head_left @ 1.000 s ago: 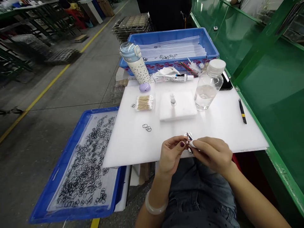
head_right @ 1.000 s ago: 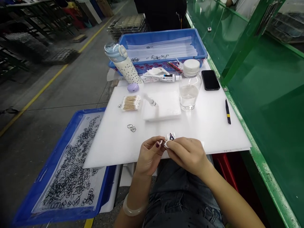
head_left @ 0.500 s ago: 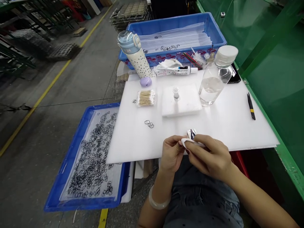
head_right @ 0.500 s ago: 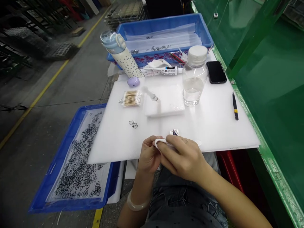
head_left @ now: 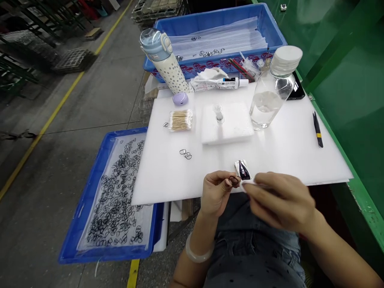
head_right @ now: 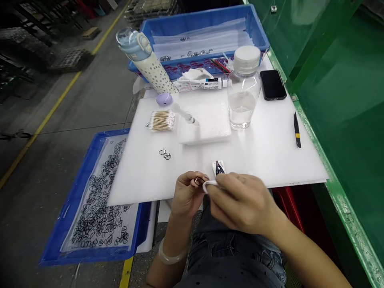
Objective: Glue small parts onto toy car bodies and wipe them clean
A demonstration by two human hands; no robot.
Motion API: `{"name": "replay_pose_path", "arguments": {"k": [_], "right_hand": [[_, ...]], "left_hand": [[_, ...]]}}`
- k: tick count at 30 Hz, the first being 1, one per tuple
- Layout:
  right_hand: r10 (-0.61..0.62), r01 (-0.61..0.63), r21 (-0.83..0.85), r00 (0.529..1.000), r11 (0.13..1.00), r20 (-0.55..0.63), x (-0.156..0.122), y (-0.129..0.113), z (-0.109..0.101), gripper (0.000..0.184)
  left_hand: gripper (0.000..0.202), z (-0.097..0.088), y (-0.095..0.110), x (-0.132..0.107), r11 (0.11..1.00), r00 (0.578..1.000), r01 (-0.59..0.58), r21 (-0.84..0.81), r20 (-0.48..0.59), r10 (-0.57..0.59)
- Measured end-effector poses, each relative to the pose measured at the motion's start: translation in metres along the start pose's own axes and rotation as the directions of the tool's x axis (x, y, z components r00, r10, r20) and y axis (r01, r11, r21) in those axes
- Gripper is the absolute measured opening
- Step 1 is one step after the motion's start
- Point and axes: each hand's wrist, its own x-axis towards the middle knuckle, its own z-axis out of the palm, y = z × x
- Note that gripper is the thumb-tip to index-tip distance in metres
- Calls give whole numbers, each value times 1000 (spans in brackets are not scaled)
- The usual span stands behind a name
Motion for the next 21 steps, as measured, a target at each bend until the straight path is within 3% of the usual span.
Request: {"name": "replay_pose_path", "arguments": {"k": [4, 7, 9, 11, 13, 15, 18, 21], "right_hand": [[212, -214, 0, 968, 977, -135, -15, 13, -18, 20], [407, -387, 146, 903, 910, -139, -27, 22, -15, 15], [520, -495, 213, 851, 842, -77, -34, 25, -7, 7], [591, -573, 237, 807, 784, -4, -39, 26, 2, 8], [617, -609, 256, 785, 751, 55, -42, 25, 10, 7], [615, -611, 274, 784, 742, 84, -42, 24, 16, 7], [600, -605, 275, 792, 747, 113, -41, 23, 20, 7], [592, -610, 232, 792, 758, 149, -40, 23, 23, 9]], "left_hand": [[29, -2, 2, -2, 996, 998, -55, 71, 13, 54], [25, -8, 5, -7, 948, 990, -138, 288, 4, 143], [14, -11, 5, -11, 815, 964, -238, 528, 24, 266], [11, -11, 2, -14, 579, 905, -361, 731, 126, 405], [16, -7, -3, -16, 334, 829, -465, 820, 272, 488], [20, -4, -9, -16, 171, 766, -535, 827, 391, 510], [20, -1, -17, -14, 45, 717, -579, 814, 483, 502], [19, -2, -19, -13, 8, 722, -560, 829, 483, 496]]}}
